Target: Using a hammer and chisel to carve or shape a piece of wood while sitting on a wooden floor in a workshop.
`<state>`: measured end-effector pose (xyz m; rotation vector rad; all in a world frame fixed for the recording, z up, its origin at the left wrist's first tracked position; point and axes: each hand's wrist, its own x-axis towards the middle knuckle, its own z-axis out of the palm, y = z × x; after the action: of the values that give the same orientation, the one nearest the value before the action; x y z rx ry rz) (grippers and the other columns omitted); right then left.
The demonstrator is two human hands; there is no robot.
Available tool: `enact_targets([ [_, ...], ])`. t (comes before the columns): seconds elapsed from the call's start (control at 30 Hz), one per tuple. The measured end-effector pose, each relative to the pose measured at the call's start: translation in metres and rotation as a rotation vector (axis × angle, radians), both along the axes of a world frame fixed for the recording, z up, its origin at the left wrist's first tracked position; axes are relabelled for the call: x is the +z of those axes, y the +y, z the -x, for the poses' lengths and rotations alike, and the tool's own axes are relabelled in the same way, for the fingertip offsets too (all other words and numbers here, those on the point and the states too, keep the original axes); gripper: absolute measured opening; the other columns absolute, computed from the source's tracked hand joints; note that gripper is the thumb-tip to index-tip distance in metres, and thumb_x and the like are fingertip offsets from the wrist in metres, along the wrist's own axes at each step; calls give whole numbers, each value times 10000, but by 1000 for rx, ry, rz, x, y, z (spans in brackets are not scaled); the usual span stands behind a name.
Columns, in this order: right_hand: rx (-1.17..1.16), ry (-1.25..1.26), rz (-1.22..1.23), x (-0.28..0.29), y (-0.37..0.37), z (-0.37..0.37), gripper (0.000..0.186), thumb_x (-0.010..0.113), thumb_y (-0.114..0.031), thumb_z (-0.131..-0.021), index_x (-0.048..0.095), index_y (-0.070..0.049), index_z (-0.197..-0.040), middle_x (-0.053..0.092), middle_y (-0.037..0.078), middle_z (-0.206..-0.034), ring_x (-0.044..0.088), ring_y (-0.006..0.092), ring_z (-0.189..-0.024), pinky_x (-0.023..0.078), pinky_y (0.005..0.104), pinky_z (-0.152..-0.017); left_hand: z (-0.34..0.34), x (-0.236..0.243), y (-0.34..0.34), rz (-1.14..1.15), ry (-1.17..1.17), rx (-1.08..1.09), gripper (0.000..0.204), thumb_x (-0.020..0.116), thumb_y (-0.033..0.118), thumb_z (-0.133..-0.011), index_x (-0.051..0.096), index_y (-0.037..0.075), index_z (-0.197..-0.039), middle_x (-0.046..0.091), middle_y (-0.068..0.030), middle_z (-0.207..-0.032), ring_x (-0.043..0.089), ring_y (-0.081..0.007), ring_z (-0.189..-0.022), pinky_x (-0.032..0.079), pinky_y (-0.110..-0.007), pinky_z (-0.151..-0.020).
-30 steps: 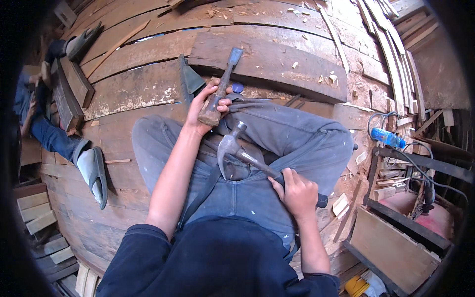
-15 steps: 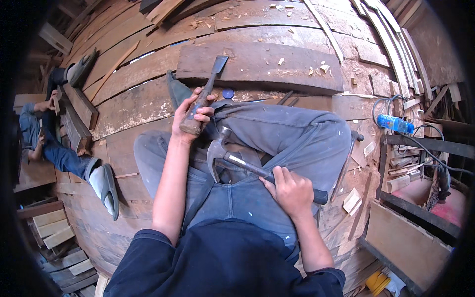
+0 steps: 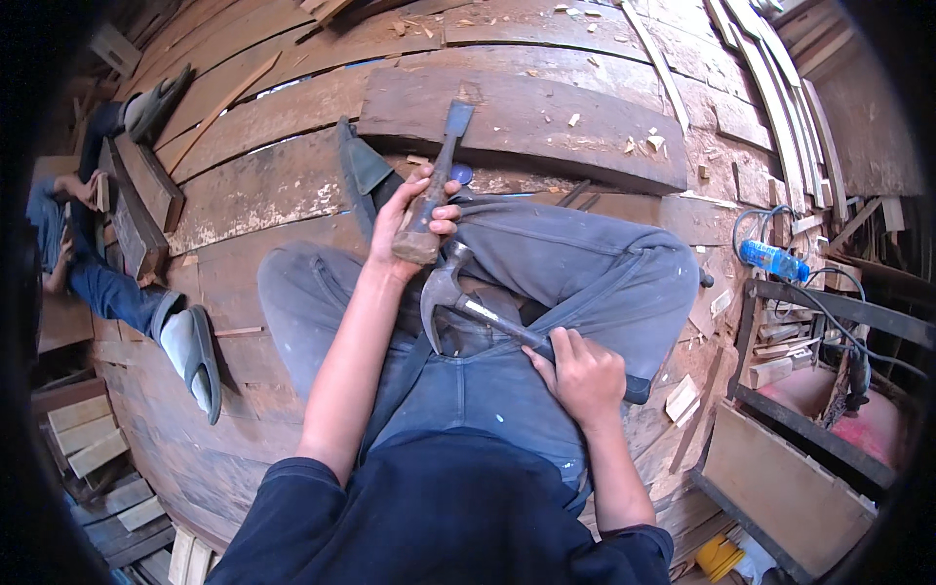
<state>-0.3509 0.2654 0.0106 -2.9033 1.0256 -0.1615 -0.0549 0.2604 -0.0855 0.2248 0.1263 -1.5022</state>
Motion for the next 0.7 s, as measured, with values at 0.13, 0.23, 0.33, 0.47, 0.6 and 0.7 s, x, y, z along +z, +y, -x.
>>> enact_targets([
  [0.13, 141, -137, -101, 13, -8, 8, 407, 756, -446, -824, 558, -90, -823, 611, 43, -682, 628, 231, -541, 454, 354, -459, 6, -7, 0, 68, -11, 14, 130, 499, 139, -1007, 530, 143, -1134, 531, -160, -1103, 489, -211, -793, 472, -284, -626],
  [0.23, 267, -106, -232, 28, -12, 18, 411, 758, -442, -825, 556, -85, -823, 618, 45, -686, 631, 243, -541, 447, 361, -453, 9, -12, 0, 26, 2, 14, 114, 507, 137, -1005, 542, 165, -1110, 558, -128, -1028, 514, -229, -783, 487, -314, -627],
  [0.33, 432, -14, -187, 44, -12, 21, 421, 760, -435, -822, 521, -91, -782, 537, 31, -635, 598, 225, -497, 438, 339, -427, 11, -15, -1, 48, -6, 23, 107, 504, 132, -1005, 538, 167, -1101, 556, -124, -1026, 514, -230, -790, 488, -319, -639],
  [0.47, 679, 41, -1, 63, -19, -2, 424, 673, -500, -869, 505, -125, -765, 505, 10, -630, 560, 155, -460, 417, 294, -391, 12, -16, -1, 49, 5, 27, 107, 507, 130, -1006, 536, 169, -1100, 559, -129, -1017, 520, -239, -811, 492, -323, -654],
  [0.6, 570, 128, 103, 74, -45, -38, 413, 653, -492, -896, 499, -117, -815, 516, 19, -632, 558, 151, -448, 422, 314, -377, 7, -17, -4, 55, 18, 8, 100, 519, 134, -1004, 539, 166, -1096, 567, -135, -1014, 529, -245, -815, 497, -330, -662],
  [0.7, 535, 219, 129, 83, -49, -41, 390, 699, -425, -886, 507, -90, -828, 526, 30, -638, 596, 168, -477, 451, 326, -402, 5, -17, -5, 67, -2, 20, 101, 514, 129, -1009, 542, 167, -1099, 575, -143, -1007, 534, -250, -814, 502, -337, -663],
])
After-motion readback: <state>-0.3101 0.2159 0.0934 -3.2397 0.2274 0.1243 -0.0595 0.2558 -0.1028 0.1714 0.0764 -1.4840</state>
